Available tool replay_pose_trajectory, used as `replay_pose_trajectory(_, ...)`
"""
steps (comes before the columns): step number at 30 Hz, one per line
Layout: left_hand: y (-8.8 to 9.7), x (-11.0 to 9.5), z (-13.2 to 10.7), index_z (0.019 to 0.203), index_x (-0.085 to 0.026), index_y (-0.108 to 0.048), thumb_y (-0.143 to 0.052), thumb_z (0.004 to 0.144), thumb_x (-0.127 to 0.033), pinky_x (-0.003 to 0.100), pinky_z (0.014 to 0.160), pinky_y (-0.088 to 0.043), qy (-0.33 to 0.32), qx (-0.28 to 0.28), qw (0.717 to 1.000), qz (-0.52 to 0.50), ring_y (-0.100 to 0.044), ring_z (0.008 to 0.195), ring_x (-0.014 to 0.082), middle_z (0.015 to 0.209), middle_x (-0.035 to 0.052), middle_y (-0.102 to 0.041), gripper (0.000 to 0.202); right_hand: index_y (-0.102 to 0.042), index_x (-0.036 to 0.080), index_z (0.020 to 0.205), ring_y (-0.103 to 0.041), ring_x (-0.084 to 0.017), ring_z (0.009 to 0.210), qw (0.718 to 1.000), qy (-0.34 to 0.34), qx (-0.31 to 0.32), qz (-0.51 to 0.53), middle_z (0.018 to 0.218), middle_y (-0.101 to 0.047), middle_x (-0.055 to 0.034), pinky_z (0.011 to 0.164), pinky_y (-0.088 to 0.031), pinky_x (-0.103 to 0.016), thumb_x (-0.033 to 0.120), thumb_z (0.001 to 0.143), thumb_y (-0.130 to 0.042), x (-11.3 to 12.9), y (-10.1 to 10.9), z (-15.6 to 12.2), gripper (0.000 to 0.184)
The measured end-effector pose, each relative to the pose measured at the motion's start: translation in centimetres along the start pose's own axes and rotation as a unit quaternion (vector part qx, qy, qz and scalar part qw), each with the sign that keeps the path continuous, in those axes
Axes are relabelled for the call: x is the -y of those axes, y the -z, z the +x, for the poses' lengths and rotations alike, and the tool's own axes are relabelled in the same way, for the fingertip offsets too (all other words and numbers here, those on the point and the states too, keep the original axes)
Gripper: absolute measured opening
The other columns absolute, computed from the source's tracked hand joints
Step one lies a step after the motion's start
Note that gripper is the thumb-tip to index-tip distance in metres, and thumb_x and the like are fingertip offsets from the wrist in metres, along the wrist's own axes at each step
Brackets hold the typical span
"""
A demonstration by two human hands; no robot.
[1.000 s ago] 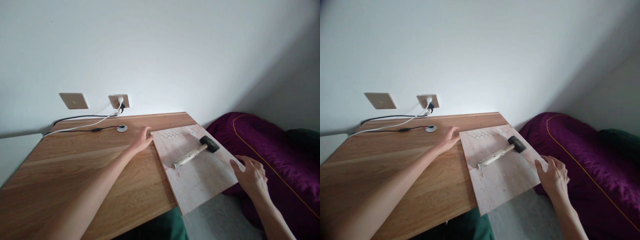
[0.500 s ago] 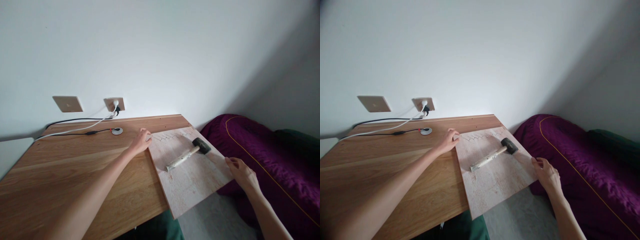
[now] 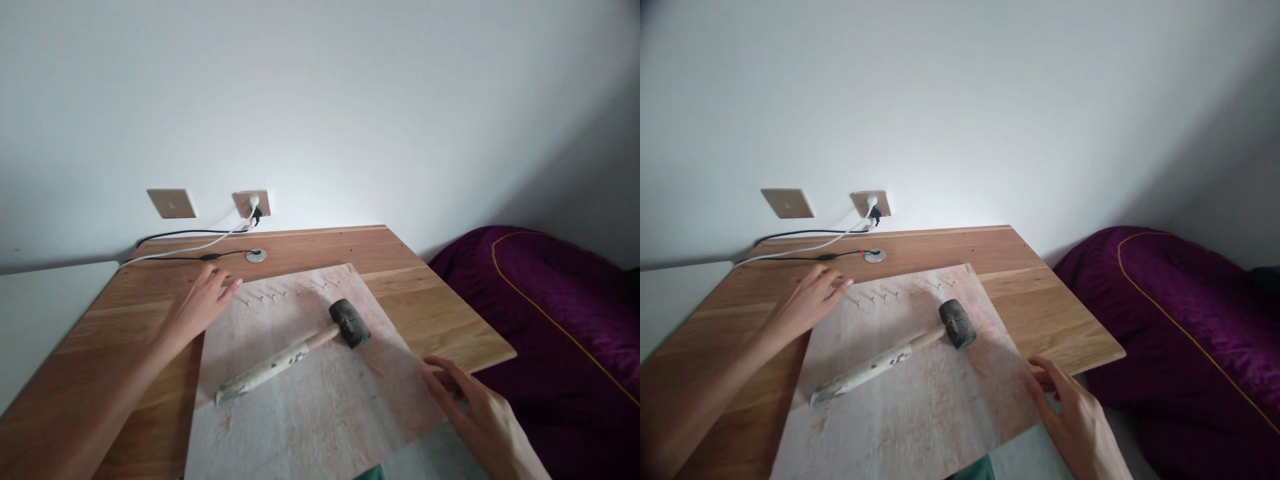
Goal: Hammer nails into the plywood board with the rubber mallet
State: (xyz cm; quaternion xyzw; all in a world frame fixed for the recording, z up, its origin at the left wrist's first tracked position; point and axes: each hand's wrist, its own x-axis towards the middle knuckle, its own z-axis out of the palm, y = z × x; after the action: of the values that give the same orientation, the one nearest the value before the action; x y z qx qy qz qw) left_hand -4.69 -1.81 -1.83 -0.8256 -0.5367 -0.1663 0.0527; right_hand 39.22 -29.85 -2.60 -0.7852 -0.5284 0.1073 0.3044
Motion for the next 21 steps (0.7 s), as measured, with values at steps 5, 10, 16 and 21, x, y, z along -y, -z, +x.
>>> replay_pose_trajectory(5, 1.5, 4.0, -2.4, 0.103, -0.02, -0.072, -0.039, 0.106, -0.054, 0.046, 0.095, -0.056, 0.06, -0.008, 0.998, 0.015, -0.073, 0.102, 0.0324, 0.112, 0.0127, -0.072, 0.048, -0.076, 0.03, 0.115, -0.081, -0.018, 0.063, 0.992, 0.102, 0.078, 0.008, 0.075, -0.083, 0.0018, 0.06, -0.062, -0.021, 0.054, 0.102, -0.062, 2.1, -2.2, -1.7, 0.031)
replay_pose_trajectory(10, 2.4, 4.5, -3.5, 0.108, -0.024, -0.074, -0.053, 0.1, -0.062, 0.038, 0.097, -0.057, -0.002, -0.02, 0.982, -0.188, -0.073, 0.103, 0.0266, 0.109, 0.0081, -0.077, 0.044, -0.072, 0.027, 0.108, -0.077, -0.019, 0.059, 0.986, 0.154, 0.055, -0.016, 0.072, -0.079, 0.0004, 0.055, -0.057, -0.025, 0.054, 0.11, -0.049, 6.5, -3.7, 1.0, 0.035)
replay_pose_trajectory(16, 1.8, 3.5, -4.3, 0.105, -0.023, -0.079, -0.067, 0.089, -0.048, 0.035, 0.079, -0.061, -0.022, 0.082, 0.945, -0.315, -0.075, 0.083, 0.0232, 0.102, 0.0061, -0.083, 0.031, -0.068, 0.02, 0.105, -0.079, -0.02, 0.082, 0.942, 0.21, 0.148, -0.219, 0.093, -0.081, -0.0072, 0.073, -0.054, -0.027, 0.035, 0.116, -0.046, 14.2, -6.5, 8.7, 0.029)
replay_pose_trajectory(21, 1.3, 4.2, -4.7, 0.1, -0.023, -0.081, -0.064, 0.092, -0.041, 0.036, 0.087, -0.063, -0.019, 0.082, 0.934, -0.346, -0.079, 0.092, 0.0246, 0.104, 0.007, -0.085, 0.027, -0.071, 0.015, 0.102, -0.082, -0.031, 0.092, 0.908, 0.226, 0.187, -0.299, 0.096, -0.082, -0.0167, 0.074, -0.055, -0.032, 0.047, 0.116, -0.046, 17.6, -9.5, 13.2, 0.043)
